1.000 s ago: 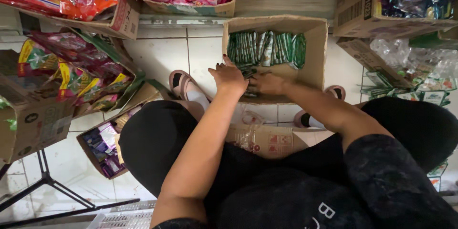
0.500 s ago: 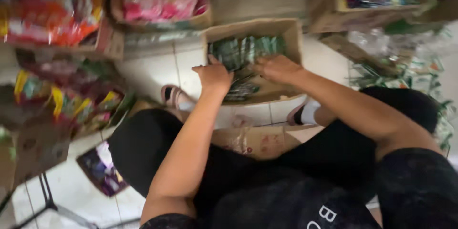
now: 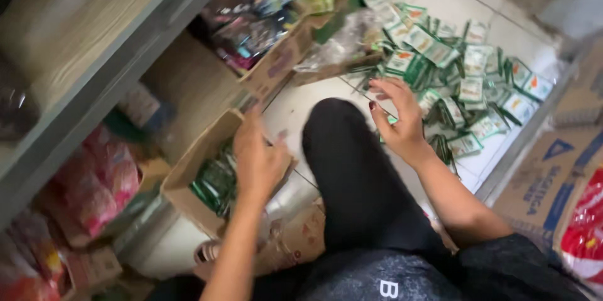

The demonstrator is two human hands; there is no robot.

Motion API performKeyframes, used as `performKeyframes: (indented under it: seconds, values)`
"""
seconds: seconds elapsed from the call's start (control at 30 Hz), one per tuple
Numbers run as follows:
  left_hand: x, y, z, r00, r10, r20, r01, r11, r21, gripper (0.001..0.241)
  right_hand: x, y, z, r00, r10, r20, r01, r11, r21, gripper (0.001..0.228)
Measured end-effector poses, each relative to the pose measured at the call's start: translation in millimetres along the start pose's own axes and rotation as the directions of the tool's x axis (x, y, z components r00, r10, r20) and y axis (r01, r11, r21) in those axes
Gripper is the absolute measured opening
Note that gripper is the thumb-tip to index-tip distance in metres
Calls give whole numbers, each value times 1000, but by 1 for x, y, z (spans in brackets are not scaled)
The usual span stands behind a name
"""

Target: The person organizes food packets by hand, moving them from the floor into cardboard boxes on a low shelf.

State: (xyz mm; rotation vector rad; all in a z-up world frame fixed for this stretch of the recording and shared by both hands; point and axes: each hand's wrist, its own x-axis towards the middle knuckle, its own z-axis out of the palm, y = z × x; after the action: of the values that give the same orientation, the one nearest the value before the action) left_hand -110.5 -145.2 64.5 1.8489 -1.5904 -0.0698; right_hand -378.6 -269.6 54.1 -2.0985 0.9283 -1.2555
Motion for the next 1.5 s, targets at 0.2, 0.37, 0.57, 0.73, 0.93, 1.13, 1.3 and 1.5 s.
performKeyframes:
  seconds: [0.2, 0.37, 0.57, 0.73, 0.93, 1.13, 1.3, 1.5]
  values:
    - [86, 124, 138, 889, 415, 193, -433, 899, 62, 68, -36, 67, -2, 960, 273, -65, -266, 959, 95, 69]
    - [67, 100, 269, 840, 174, 514, -248, 966, 79, 76, -76, 141, 10, 908, 401, -118, -405, 914, -9, 86]
    - [48, 61, 296, 756, 62, 651, -187, 975, 124, 90, -174, 260, 32, 741, 663, -106, -671, 732, -117, 83]
    - [56, 66, 306, 759, -12, 651, -157, 967, 201, 93, -219, 368, 8, 570, 772, -281, -779, 399, -483, 97]
    - [59, 79, 327, 682, -23, 731, -181, 963, 198, 91, -223, 432, -30, 550, 767, -330, -698, 205, -687, 88]
    - [56, 78, 338, 668, -39, 743, -180, 961, 212, 89, -202, 434, -24, 523, 776, -352, -808, 320, -496, 47]
    - [65, 85, 346, 754, -91, 651, 64, 996, 65, 89, -142, 375, 1, 696, 606, -385, -661, 750, -17, 44]
    - [80, 99, 311, 918, -2, 396, 234, 809, -540, 65, -55, 214, -4, 836, 467, -287, -328, 846, 420, 50]
